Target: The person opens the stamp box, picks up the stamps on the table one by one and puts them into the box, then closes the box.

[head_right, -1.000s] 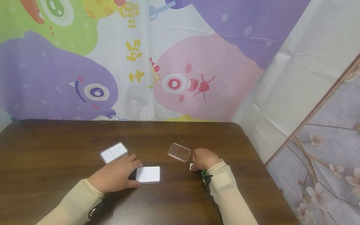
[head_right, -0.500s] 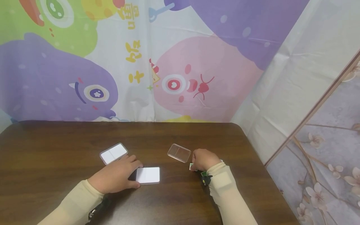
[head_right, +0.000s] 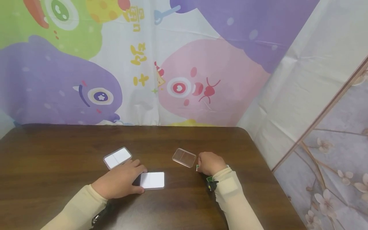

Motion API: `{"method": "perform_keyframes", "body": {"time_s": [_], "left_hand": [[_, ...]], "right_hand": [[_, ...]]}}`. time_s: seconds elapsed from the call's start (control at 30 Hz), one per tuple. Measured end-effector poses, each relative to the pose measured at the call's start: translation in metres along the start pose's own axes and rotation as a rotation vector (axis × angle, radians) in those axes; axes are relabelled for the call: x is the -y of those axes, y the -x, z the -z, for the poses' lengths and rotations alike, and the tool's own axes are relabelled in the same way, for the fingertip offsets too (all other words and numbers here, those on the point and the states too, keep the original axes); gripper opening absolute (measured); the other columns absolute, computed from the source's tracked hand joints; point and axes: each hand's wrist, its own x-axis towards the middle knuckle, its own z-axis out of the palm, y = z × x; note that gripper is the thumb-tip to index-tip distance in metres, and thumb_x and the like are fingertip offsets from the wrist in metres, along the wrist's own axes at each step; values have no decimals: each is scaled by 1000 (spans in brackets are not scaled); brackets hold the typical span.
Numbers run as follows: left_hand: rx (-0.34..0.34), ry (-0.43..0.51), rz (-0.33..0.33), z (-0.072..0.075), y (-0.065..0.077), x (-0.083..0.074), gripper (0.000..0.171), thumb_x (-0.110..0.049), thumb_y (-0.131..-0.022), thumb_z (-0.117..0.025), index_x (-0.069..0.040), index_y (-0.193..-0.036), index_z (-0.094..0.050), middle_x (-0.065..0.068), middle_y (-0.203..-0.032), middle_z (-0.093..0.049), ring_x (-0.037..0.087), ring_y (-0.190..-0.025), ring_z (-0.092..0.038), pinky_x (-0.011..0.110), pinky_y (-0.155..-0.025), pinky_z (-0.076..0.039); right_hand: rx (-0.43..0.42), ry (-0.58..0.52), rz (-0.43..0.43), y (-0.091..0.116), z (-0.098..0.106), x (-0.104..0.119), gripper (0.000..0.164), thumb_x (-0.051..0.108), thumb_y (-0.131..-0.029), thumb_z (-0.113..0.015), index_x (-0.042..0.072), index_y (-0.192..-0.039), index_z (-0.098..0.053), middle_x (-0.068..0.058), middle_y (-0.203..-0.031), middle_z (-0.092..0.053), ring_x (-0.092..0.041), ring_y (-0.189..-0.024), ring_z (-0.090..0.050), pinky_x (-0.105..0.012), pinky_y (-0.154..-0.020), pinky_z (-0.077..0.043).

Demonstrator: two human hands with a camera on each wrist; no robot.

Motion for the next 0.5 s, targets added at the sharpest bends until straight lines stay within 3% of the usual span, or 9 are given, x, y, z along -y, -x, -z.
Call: {"method": "perform_keyframes", "body": {"time_s": [0.23, 0.5], "left_hand": [[7, 1, 4, -2, 0, 0, 52, -39, -76, -91, -5, -109, -68, 3, -95, -58, 20, -85, -54, 40, -77, -51], [16, 13, 14, -1, -1, 1, 53, -38, -76, -90, -5, -110, -68, 3, -96, -58, 21, -87, -54, 41, -79, -51]], "right_hand": [[-94, 50, 47, -2, 2, -1, 16, 14, -93, -73, 15, -81, -62, 2, -77, -58, -17, -68, -53, -34, -60, -42], [-182, 28, 78, -3, 6, 2, 11, 21, -98, -69, 15, -90, -74, -1, -88, -67, -18, -72, -55, -37, -65, -47]]}}
